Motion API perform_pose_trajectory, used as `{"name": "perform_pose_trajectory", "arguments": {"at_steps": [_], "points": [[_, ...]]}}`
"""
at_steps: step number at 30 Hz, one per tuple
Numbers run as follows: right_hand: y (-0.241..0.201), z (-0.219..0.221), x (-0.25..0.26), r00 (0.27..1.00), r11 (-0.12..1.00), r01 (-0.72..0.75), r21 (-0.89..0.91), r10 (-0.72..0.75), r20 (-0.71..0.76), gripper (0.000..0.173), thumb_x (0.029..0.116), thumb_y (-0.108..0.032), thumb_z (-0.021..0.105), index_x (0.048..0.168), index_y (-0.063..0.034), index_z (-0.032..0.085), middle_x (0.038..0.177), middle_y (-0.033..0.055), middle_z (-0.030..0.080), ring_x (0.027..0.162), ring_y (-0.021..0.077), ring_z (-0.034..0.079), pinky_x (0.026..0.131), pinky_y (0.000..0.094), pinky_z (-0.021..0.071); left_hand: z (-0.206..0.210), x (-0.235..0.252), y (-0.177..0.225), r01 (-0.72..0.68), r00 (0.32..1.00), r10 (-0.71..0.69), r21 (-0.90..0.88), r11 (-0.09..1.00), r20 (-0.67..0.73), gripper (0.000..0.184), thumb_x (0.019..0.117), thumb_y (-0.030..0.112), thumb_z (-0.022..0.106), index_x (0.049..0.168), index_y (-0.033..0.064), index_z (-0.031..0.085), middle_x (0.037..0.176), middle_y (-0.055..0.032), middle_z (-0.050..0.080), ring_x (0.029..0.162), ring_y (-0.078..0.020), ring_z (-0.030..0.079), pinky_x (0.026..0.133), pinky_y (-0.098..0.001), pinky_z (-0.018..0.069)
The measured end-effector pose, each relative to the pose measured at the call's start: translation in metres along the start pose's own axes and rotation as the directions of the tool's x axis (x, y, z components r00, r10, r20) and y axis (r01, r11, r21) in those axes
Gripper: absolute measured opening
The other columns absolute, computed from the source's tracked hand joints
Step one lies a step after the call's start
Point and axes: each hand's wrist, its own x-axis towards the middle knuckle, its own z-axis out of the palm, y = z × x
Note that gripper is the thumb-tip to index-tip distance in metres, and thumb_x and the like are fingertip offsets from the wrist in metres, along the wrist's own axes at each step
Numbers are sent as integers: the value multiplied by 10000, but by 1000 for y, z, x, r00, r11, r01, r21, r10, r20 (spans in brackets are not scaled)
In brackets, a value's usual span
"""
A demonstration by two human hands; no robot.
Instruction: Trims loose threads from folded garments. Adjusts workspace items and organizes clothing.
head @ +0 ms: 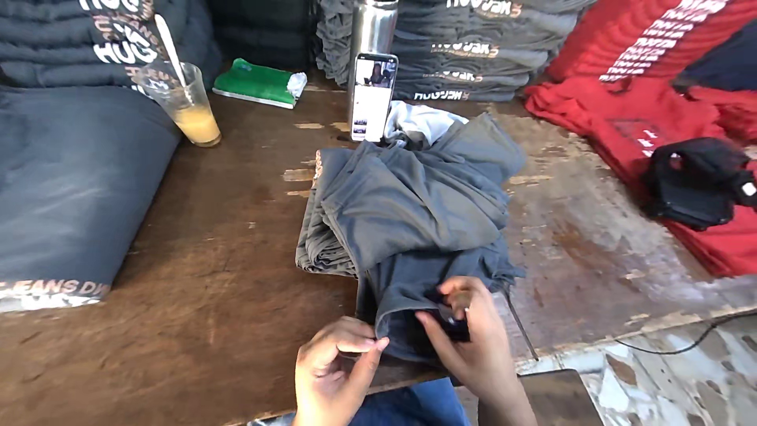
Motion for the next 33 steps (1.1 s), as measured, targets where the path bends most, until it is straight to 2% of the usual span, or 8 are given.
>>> {"name": "perform_pose_trajectory", "arguments": {"at_steps": [2,6,10,12,15,29,31,33], "points": [[9,-4,-3,1000,985,0,174,-3,16,164,902,-112,661,1002,-37,555,1040,83,628,919,50,600,813,138,500,-8,2,-1,-95,995,90,109,989,54,123,865,34,772,917,102,685,930,40,729,933,-48,705,836,-196,591],[5,-31,-14,1000,883,17,468,-14,-10,174,923,-55,565,1006,-202,524,1088,-66,730,1015,76,722,873,244,606,-23,4,1,-172,960,99,273,947,260,79,873,2,727,852,49,667,943,-16,736,975,-79,693,886,-201,568],[11,-37,-27,965,986,-89,143,50,257,126,964,-186,520,977,-80,586,881,18,675,759,25,609,679,168,509,-21,9,7,-150,909,-2,331,932,416,131,950,13,621,824,10,654,940,-89,734,984,-129,698,931,-218,547],[4,-32,-28,929,997,-82,-15,82,360,346,1039,-389,513,939,-70,600,845,65,610,753,111,584,692,251,505,-13,12,14,-87,916,-69,363,928,396,159,921,-28,599,785,-39,679,917,-162,758,940,-187,733,914,-250,553],[-8,-25,-27,916,983,-7,-185,80,394,608,1036,-607,415,833,-73,622,867,140,637,785,273,634,691,411,523,-13,5,1,-107,935,-30,362,926,354,72,931,30,608,861,45,601,944,-57,703,959,-71,679,884,-169,550],[-8,0,-38,947,886,118,-448,36,321,565,1050,-539,351,706,-162,592,836,40,581,797,231,577,630,362,456,-10,1,-6,-70,913,7,141,988,409,71,952,19,602,935,66,552,975,-47,676,918,-45,666,816,-153,556],[-6,-2,-37,938,911,101,-400,46,343,576,1057,-539,340,702,-157,585,830,44,581,800,235,581,633,368,465,-18,4,3,-29,867,-19,88,996,497,77,986,96,619,924,86,574,953,-27,683,921,-50,672,824,-176,566],[-6,-11,-34,921,960,31,-278,81,380,597,1069,-549,318,749,-130,598,861,75,599,841,252,596,696,393,487,-37,10,24,12,682,-176,231,973,710,155,988,236,643,936,106,710,924,-18,736,901,-115,692,810,-295,563]]}}
